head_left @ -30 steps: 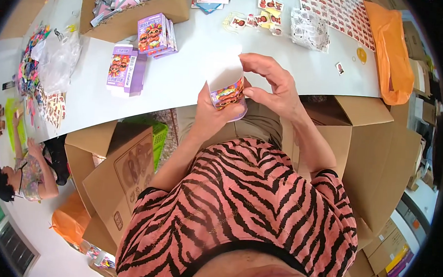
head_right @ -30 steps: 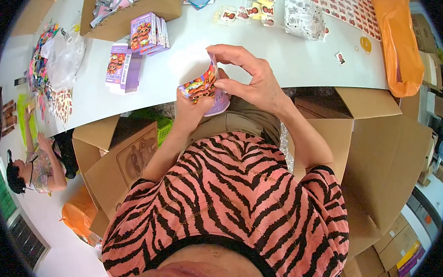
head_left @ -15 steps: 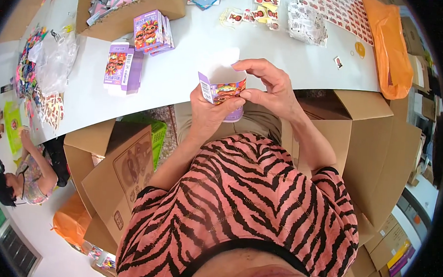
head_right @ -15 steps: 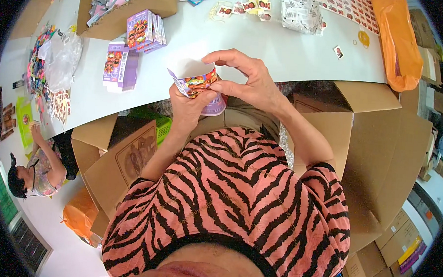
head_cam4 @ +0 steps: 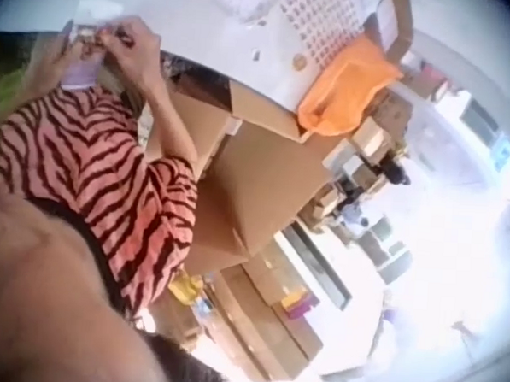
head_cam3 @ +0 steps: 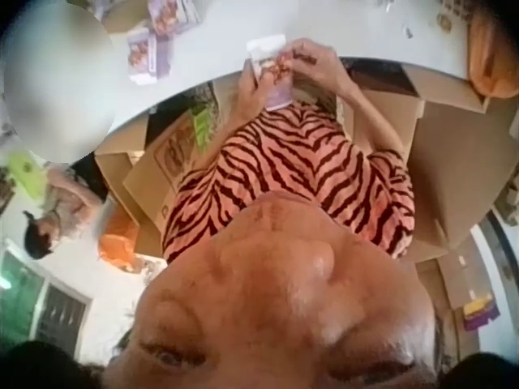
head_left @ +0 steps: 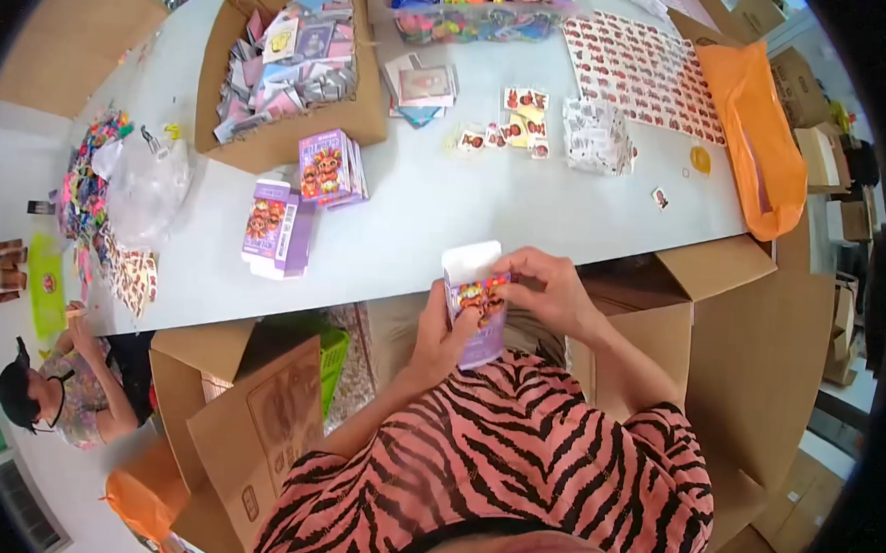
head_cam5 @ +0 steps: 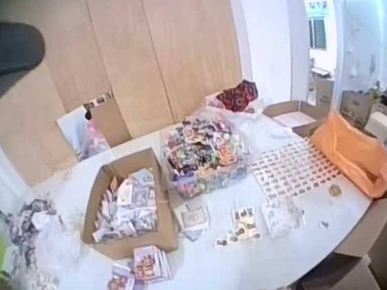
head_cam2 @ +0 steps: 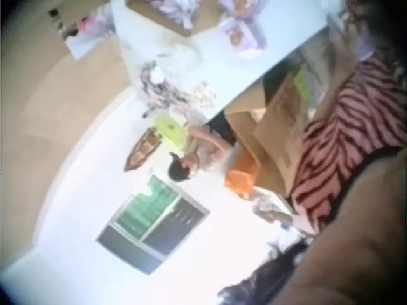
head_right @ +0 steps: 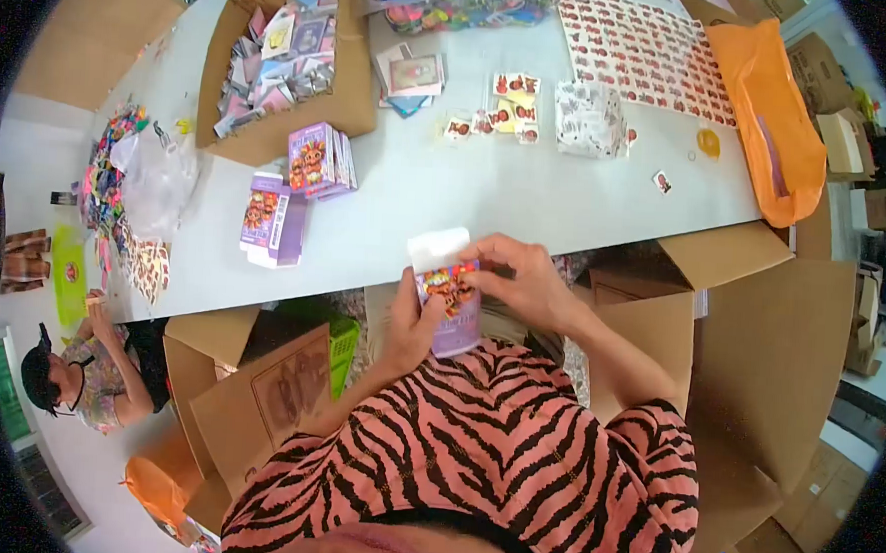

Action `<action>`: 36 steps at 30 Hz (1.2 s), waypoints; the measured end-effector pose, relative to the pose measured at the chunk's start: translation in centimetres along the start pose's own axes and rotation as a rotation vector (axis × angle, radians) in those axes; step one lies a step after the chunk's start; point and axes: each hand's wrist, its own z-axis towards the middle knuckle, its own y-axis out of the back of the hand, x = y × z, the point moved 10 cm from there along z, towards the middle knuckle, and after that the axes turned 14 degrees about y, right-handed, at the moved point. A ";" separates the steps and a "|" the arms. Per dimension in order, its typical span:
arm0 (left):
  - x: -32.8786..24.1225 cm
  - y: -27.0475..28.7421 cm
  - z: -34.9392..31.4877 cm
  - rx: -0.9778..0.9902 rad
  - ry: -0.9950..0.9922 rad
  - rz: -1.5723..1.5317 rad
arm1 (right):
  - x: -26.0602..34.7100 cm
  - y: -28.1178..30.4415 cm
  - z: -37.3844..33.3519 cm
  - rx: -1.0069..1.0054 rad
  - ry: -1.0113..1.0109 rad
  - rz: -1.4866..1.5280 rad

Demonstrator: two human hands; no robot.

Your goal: Packaging small items into small purple boxes and then placing them into a large cardboard shipping box.

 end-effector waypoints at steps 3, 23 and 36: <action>-0.7 0.4 -0.8 -0.055 -0.082 0.074 | -1.7 -0.1 -1.4 -0.052 -0.097 0.150; -2.7 0.7 -2.4 -0.122 -0.208 0.369 | 2.1 -0.5 -2.2 0.008 0.173 -0.252; -4.1 -0.3 0.6 0.036 -0.064 0.147 | 3.7 0.9 1.5 -0.127 0.316 -0.073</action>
